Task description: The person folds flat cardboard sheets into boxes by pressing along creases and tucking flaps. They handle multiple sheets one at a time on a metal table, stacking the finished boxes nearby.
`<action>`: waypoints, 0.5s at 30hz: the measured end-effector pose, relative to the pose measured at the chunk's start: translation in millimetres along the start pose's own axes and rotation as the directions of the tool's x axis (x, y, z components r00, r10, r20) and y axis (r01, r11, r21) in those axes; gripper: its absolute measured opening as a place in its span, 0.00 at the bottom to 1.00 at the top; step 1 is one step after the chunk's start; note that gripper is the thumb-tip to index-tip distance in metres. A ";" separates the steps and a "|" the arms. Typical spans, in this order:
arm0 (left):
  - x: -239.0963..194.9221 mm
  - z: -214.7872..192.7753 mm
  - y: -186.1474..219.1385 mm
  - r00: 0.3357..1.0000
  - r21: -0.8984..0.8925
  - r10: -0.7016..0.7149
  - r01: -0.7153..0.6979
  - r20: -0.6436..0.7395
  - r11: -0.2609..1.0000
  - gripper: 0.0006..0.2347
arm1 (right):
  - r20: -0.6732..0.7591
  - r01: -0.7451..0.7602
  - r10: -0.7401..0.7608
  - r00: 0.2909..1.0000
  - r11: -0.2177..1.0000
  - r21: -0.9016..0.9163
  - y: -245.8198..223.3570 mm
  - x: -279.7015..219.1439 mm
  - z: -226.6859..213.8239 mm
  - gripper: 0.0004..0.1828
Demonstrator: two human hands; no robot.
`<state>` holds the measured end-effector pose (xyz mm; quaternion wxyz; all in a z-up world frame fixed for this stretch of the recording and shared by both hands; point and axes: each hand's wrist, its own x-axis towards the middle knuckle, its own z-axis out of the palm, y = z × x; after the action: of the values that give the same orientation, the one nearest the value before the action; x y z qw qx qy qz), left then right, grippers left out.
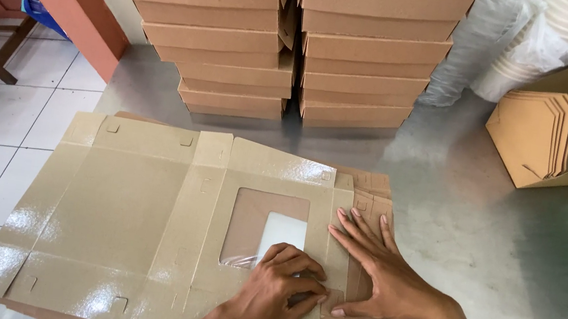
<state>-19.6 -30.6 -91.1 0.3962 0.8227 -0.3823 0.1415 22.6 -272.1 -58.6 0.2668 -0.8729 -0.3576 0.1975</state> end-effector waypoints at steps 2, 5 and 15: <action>1.0 -0.3 -1.9 1.000 -0.001 -0.006 0.006 0.006 1.000 0.01 | -0.018 0.000 0.000 1.000 1.000 -0.022 -1.6 1.4 0.5 0.68; 0.3 0.2 -2.4 0.999 -0.006 -0.027 0.027 0.028 1.000 0.01 | -0.073 0.008 -0.013 0.997 0.998 -0.067 -5.0 1.7 7.4 0.69; 1.8 -5.3 2.6 0.995 -0.014 -0.025 0.026 0.093 1.000 0.11 | -0.096 -0.061 0.047 0.994 0.988 -0.144 -11.6 2.2 13.9 0.70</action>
<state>-19.9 -28.5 -85.3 0.3862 0.8301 -0.3908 0.0952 10.6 -259.0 -62.7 0.2127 -0.9077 -0.3346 0.1375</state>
